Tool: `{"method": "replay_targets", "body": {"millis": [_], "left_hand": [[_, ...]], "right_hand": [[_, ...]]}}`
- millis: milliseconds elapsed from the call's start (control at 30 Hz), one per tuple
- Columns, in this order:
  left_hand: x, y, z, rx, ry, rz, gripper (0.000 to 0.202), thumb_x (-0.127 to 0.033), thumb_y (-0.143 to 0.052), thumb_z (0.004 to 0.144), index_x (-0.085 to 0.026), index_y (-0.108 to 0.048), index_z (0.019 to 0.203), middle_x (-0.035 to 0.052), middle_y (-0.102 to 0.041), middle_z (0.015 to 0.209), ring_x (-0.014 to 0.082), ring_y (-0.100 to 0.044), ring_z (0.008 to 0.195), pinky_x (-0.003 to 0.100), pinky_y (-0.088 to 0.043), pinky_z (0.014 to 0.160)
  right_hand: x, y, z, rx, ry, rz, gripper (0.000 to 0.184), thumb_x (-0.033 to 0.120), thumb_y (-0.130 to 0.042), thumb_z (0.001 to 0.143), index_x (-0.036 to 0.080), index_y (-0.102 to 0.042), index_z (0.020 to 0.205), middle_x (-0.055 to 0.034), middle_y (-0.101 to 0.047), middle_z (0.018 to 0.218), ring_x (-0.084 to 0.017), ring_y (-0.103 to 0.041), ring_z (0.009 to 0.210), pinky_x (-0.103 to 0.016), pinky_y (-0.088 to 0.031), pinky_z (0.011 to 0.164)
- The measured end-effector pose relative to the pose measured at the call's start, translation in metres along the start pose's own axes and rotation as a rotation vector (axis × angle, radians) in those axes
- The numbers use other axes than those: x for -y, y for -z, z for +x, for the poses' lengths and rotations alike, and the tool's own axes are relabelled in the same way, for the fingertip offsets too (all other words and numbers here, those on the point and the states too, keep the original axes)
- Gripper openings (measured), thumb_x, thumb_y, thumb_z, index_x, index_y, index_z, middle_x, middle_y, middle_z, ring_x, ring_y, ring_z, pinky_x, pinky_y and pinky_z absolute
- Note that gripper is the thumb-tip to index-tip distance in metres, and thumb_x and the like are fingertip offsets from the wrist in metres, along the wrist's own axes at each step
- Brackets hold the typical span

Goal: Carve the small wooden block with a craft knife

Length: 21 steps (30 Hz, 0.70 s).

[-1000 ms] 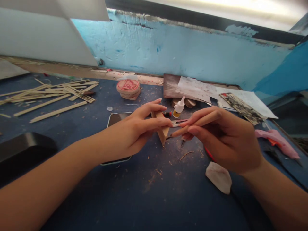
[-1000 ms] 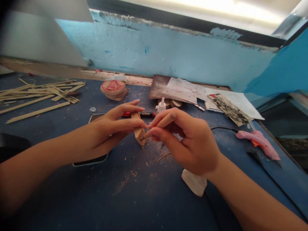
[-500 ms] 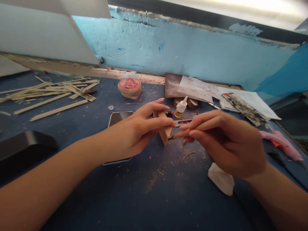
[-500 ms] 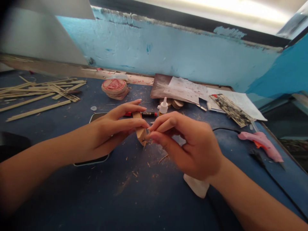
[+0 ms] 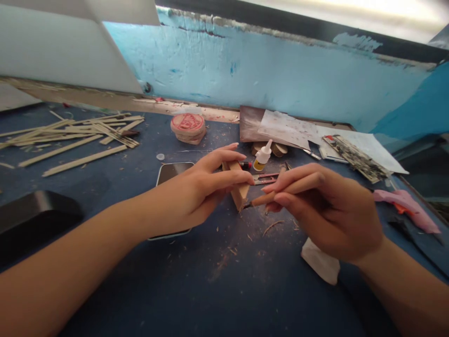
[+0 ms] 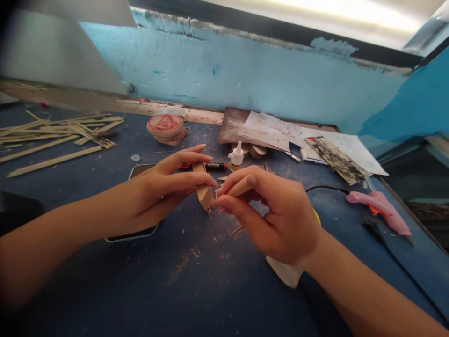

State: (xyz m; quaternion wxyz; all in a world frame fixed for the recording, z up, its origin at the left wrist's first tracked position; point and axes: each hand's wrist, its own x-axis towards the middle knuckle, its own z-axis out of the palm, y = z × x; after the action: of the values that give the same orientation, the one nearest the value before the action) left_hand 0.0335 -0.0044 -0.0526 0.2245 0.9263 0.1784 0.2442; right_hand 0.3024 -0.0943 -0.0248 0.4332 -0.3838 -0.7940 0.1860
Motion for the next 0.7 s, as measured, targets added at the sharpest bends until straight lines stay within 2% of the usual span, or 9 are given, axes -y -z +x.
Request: {"method": "replay_targets", "body": {"millis": [133, 333, 467, 567, 700], "left_hand": [[-0.0001, 0.0003, -0.0007, -0.012, -0.015, 0.004, 0.048, -0.008, -0.048, 0.108, -0.029, -0.066, 0.147, 0.0136, -0.049, 0.164, 0.0328, -0.036, 0.167, 0.055, -0.041, 0.134], [-0.0005, 0.0003, -0.0021, -0.027, -0.04, 0.018, 0.049, -0.006, -0.049, 0.106, -0.026, -0.065, 0.148, 0.0153, -0.048, 0.166, 0.0333, -0.038, 0.166, 0.054, -0.041, 0.134], [0.0, -0.0006, -0.0022, -0.026, -0.036, 0.025, 0.05, -0.005, -0.049, 0.107, -0.027, -0.064, 0.149, 0.0148, -0.048, 0.166, 0.0316, -0.037, 0.166, 0.052, -0.041, 0.135], [-0.0003, -0.0007, -0.0021, -0.022, -0.031, 0.027, 0.05, -0.005, -0.049, 0.106, -0.027, -0.064, 0.149, 0.0145, -0.048, 0.166, 0.0317, -0.037, 0.167, 0.053, -0.041, 0.135], [-0.0012, -0.0001, -0.0017, -0.009, -0.019, 0.026, 0.048, -0.007, -0.048, 0.108, -0.027, -0.065, 0.149, 0.014, -0.047, 0.167, 0.0312, -0.037, 0.166, 0.053, -0.04, 0.135]], "right_hand": [[-0.0036, -0.0051, 0.0001, 0.083, 0.075, -0.081, 0.01, 0.012, -0.074, 0.101, 0.022, -0.072, 0.101, -0.0025, -0.084, 0.102, -0.016, -0.081, 0.089, -0.027, -0.063, 0.083], [-0.0033, -0.0062, -0.0001, 0.096, 0.064, -0.084, 0.01, 0.013, -0.073, 0.101, 0.023, -0.072, 0.099, -0.0017, -0.084, 0.101, -0.015, -0.08, 0.087, -0.028, -0.062, 0.08], [-0.0015, -0.0058, -0.0016, 0.054, 0.059, -0.088, 0.008, 0.013, -0.075, 0.101, 0.021, -0.073, 0.102, -0.0036, -0.084, 0.106, -0.014, -0.081, 0.093, -0.026, -0.062, 0.084], [-0.0019, -0.0066, -0.0015, 0.08, 0.076, -0.096, 0.009, 0.011, -0.074, 0.1, 0.02, -0.074, 0.1, -0.0025, -0.084, 0.101, -0.013, -0.081, 0.09, -0.023, -0.061, 0.086], [-0.0041, -0.0078, -0.0017, 0.062, 0.06, -0.085, 0.008, 0.012, -0.075, 0.101, 0.02, -0.074, 0.102, -0.0034, -0.084, 0.106, -0.015, -0.081, 0.096, -0.026, -0.062, 0.088]]}}
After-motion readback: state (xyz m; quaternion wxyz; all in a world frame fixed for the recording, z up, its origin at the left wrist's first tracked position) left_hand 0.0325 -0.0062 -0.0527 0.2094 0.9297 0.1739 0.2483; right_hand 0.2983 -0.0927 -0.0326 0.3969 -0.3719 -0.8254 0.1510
